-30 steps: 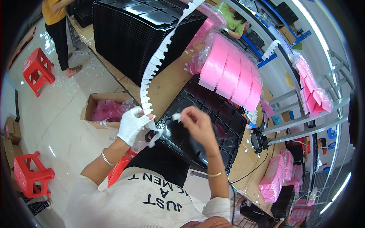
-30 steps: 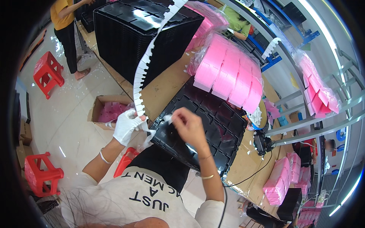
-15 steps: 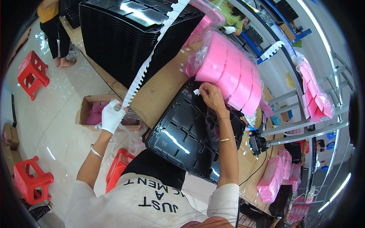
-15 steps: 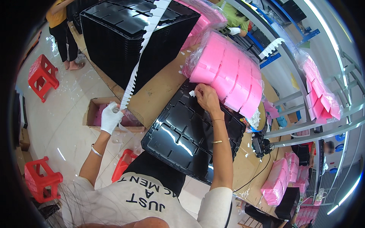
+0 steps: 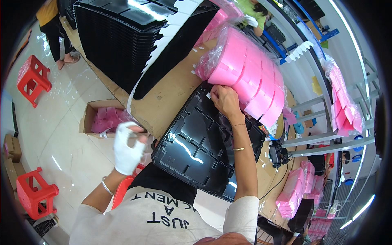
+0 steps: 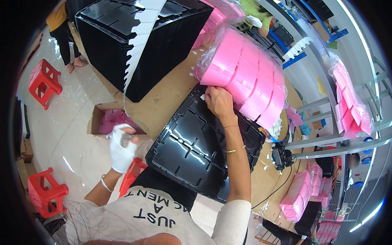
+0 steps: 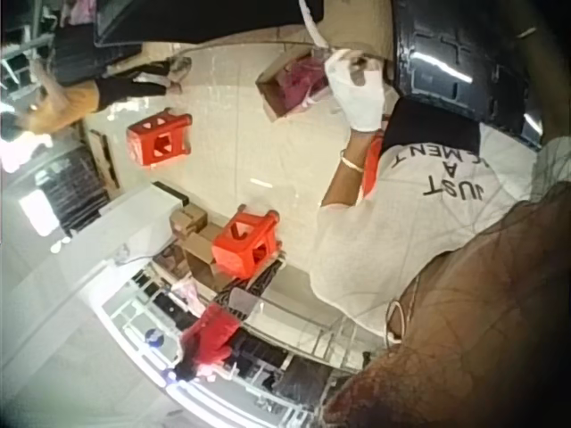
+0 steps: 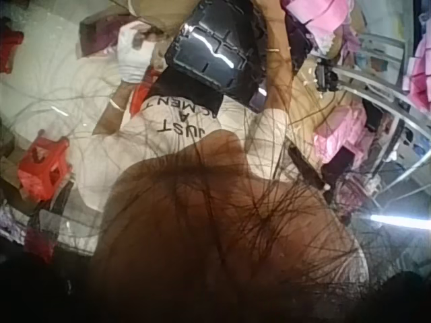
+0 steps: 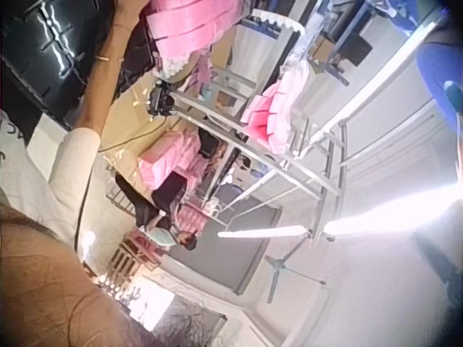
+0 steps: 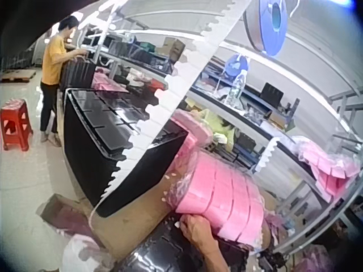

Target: The person places foam inserts into black plastic trays and applies adhesive tabs peeled from a strip onto the trays by hand.

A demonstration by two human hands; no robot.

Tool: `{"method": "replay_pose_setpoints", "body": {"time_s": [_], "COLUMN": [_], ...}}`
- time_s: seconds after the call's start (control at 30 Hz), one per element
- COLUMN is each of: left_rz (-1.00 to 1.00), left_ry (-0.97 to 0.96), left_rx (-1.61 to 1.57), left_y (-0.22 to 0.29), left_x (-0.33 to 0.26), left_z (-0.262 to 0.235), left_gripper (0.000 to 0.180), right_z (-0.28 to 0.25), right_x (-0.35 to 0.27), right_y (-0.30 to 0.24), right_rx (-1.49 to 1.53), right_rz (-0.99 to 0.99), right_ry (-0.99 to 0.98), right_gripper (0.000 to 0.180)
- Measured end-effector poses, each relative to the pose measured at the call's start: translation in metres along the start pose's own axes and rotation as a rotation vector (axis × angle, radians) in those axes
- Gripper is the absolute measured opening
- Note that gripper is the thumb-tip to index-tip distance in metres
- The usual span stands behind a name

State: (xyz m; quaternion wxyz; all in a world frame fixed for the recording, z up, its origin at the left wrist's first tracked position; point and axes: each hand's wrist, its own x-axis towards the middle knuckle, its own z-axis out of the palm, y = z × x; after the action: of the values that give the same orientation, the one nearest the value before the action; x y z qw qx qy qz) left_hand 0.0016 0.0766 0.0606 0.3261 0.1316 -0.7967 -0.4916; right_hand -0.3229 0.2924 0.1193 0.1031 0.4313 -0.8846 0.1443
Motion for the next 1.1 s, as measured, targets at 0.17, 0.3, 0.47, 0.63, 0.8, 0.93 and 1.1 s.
{"method": "replay_pose_setpoints", "body": {"time_s": [0.17,0.3,0.47,0.63,0.8,0.93,1.1], "left_rz": [0.038,0.021,0.04,-0.011,-0.141,-0.206,-0.286], "left_ry": [-0.299,-0.282,-0.27,-0.229,-0.357,-0.34,-0.362], "left_rx": [-0.053,-0.096,-0.062,-0.06,-0.259,-0.343,-0.292], "left_y": [0.027,0.026,0.028,0.034,0.036,0.043,0.055], "left_x": [-0.005,-0.007,-0.008,0.01,0.072,0.12,0.151], "left_z": [0.029,0.041,0.039,0.039,0.07,0.115,0.168], "left_gripper": [0.035,0.034,0.033,0.025,0.018,0.023,0.022], "right_z": [0.012,0.012,0.003,-0.081,-0.148,-0.133,-0.093], "right_x": [-0.001,-0.005,-0.027,-0.081,-0.171,-0.226,-0.271], "right_y": [-0.01,-0.008,-0.037,-0.041,0.069,0.171,0.233], "right_rx": [-0.12,-0.11,0.042,0.321,0.425,0.03,-0.174], "right_rz": [-0.112,-0.089,-0.21,-0.021,0.426,0.616,0.727], "right_ry": [0.07,0.095,0.087,-0.009,0.312,0.557,0.619], "right_gripper": [0.013,0.015,0.007,0.006,0.002,0.017,0.045]}}
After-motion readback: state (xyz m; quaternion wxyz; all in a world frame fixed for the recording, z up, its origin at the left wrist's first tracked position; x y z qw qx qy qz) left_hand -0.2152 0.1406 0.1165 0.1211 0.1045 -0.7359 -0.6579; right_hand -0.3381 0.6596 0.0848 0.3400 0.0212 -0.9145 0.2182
